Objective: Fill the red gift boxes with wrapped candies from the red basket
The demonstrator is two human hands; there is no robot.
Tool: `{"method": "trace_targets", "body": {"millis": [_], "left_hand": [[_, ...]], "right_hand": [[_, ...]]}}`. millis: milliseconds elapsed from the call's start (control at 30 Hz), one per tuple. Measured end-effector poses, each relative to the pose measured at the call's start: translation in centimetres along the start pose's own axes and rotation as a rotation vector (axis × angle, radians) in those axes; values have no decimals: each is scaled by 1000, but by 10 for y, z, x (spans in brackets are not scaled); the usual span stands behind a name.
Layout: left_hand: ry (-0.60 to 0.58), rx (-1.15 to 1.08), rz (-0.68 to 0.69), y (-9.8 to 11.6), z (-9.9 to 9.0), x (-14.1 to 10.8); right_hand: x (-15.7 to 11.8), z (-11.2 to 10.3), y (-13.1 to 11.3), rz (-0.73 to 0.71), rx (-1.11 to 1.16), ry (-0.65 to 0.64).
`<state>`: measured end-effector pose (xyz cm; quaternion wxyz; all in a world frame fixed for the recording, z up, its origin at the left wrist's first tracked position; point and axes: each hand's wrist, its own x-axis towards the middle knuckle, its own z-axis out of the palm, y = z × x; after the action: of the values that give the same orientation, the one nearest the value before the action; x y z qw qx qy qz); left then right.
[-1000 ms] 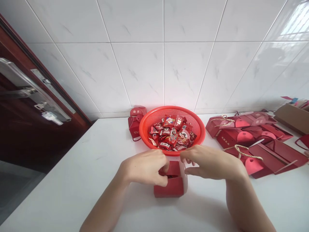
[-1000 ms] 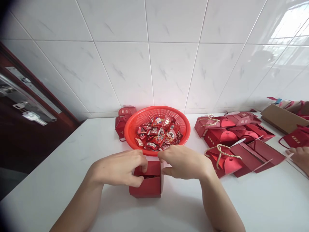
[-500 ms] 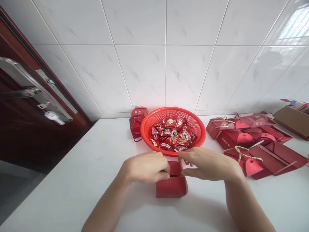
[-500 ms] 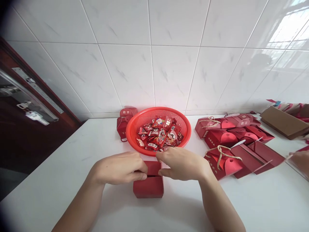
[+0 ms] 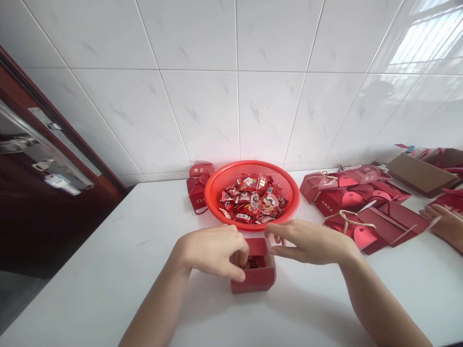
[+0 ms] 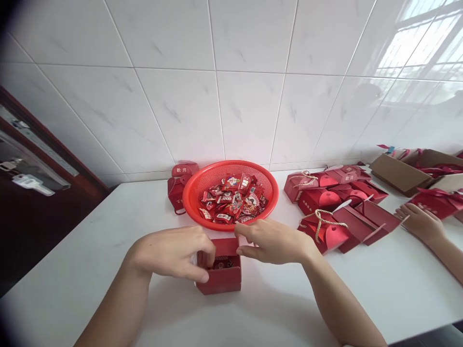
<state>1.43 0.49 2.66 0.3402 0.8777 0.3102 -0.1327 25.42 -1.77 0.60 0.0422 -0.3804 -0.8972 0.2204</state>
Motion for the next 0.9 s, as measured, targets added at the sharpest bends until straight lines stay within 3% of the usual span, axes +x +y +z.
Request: {"method": "trace_targets", "body": {"millis": [100,267,667,900], "left_hand": [[31,74,-78,0,4,9],[72,137,-173,4,10,17],[156,144,-135,1,13,31],[193,136,-123,-3,2,15]], "right_hand": [[-7,5,4,28,95,-23],[-14,20,9,5,228,110],[-3,62,8,-70,386,413],[5,90,6,-133,336,527]]}}
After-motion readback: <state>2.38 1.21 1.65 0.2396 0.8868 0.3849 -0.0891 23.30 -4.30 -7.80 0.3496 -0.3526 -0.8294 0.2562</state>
